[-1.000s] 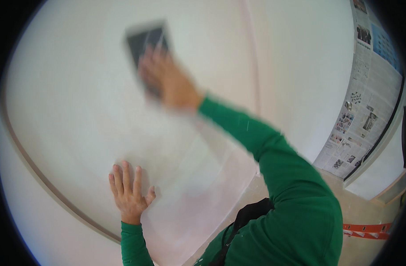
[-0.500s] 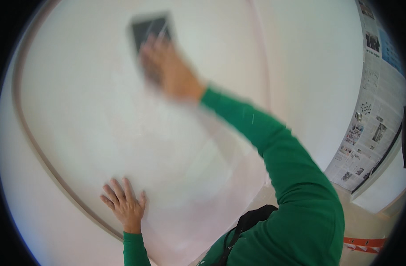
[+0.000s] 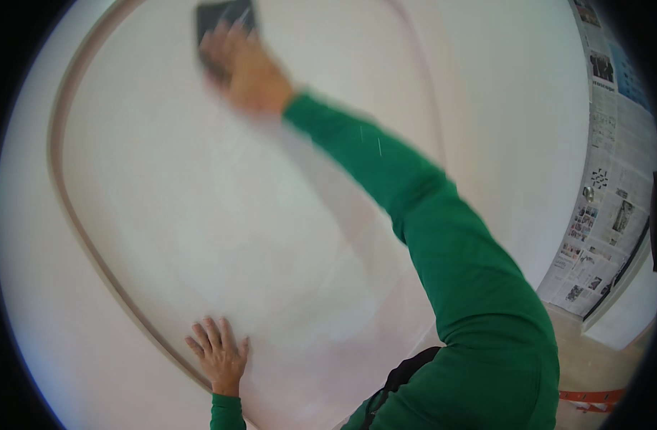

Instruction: The person prepares a sanding block by peeling off a protective strip and then uses it to sand a white wall. They work on both the upper sections and the lower sections near the floor, kneeling to reach the bottom areas.

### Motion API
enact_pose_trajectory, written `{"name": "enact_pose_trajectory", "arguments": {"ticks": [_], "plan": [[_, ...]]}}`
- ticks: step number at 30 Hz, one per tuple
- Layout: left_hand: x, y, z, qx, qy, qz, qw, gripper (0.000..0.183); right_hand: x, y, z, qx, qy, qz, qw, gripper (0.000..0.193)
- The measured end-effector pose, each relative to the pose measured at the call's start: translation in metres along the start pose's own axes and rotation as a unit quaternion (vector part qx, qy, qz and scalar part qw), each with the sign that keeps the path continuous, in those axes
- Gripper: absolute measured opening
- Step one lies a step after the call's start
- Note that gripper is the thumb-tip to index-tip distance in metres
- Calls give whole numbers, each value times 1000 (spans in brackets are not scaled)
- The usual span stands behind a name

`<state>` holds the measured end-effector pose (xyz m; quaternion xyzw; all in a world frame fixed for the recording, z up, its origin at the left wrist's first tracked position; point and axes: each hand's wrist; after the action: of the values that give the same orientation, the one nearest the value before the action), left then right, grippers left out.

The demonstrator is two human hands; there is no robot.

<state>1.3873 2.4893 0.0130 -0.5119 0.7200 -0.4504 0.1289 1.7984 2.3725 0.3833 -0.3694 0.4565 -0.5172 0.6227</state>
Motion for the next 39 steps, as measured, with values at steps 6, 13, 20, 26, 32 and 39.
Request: {"name": "enact_pose_trajectory", "arguments": {"ticks": [6, 13, 20, 26, 32, 39], "plan": [[13, 2, -2, 49, 64, -78, 994, 82, -13, 112, -136, 15, 6, -79, 997, 65], [36, -8, -25, 58, 37, -67, 995, 95, 4, 51, -21, -14, 32, -46, 998, 69], [53, -36, -9, 24, 103, -128, 986, 88, -25, 59, -86, -19, 4, 1, 1000, 60], [56, -68, -13, 33, 27, -96, 994, 89, -5, 55, -24, 11, 11, -14, 1000, 64], [84, -110, -6, 62, 80, -81, 991, 83, -9, -10, 62, -132, 99, 111, 980, 62], [63, -198, -15, 55, -24, 47, 997, 80, -16, 6, -7, 72, -86, 43, 993, 58]]}}
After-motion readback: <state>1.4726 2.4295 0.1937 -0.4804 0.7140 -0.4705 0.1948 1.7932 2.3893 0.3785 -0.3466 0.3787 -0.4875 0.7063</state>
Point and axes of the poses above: each hand's wrist, its own y-axis away from the middle knuckle, its own x-axis out of the back of the hand, z = x × y, and after that the axes turned 8 degrees about z, right-handed
